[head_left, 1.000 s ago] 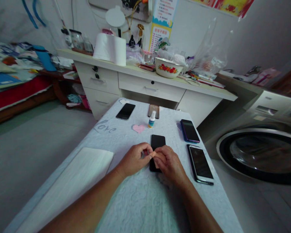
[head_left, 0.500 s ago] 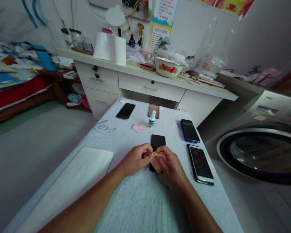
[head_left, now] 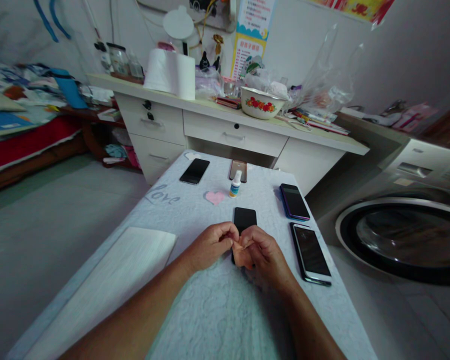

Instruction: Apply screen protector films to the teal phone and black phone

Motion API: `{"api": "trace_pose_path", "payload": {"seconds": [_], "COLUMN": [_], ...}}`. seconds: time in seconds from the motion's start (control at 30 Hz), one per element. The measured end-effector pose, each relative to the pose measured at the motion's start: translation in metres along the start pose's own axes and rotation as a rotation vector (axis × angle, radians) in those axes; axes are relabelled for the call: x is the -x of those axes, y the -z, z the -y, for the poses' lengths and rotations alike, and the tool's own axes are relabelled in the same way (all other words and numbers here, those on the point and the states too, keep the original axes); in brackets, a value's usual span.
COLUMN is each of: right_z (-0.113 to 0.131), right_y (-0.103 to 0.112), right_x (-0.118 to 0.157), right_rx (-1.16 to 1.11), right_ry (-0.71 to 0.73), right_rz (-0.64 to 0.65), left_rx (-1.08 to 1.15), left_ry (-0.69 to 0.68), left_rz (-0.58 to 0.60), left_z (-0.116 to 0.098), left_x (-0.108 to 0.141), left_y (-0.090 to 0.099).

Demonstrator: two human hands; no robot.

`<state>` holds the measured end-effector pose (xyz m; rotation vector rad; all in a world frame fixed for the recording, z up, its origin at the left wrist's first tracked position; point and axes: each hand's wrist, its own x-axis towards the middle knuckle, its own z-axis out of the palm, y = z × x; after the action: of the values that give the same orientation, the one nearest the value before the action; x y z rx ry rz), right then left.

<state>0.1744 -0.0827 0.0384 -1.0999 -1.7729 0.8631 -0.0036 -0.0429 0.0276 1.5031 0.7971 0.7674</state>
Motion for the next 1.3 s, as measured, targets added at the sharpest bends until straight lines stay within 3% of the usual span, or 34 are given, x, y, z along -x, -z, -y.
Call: {"api": "trace_pose_path", "payload": {"seconds": [0.3, 0.53, 0.73, 1.03, 1.3], "right_z": [0.009, 0.004, 0.001, 0.000, 0.010], "right_y": [0.002, 0.002, -0.001, -0.009, -0.007], "right_x": [0.000, -0.001, 0.002, -0.001, 0.002], "right_rx": [-0.010, -0.016, 0.001, 0.273, 0.323], "right_ry": [-0.034, -0.022, -0.122, 0.128, 0.130], "right_rz": [0.028, -0.045, -0.084, -0.119, -0.009], "left_rx": [0.036, 0.080, 0.002, 0.170, 0.290], "left_ry": [-0.020, -0.003, 0.022, 0.089, 0.106], "left_rz": [0.003, 0.031, -0.018, -0.004, -0.042], "left_z": [-0.004, -0.006, -0.005, -0.002, 0.000], "left_x": [0.004, 0.003, 0.003, 0.001, 0.000], "left_y": [0.000, -0.001, -0.001, -0.004, -0.002]}}
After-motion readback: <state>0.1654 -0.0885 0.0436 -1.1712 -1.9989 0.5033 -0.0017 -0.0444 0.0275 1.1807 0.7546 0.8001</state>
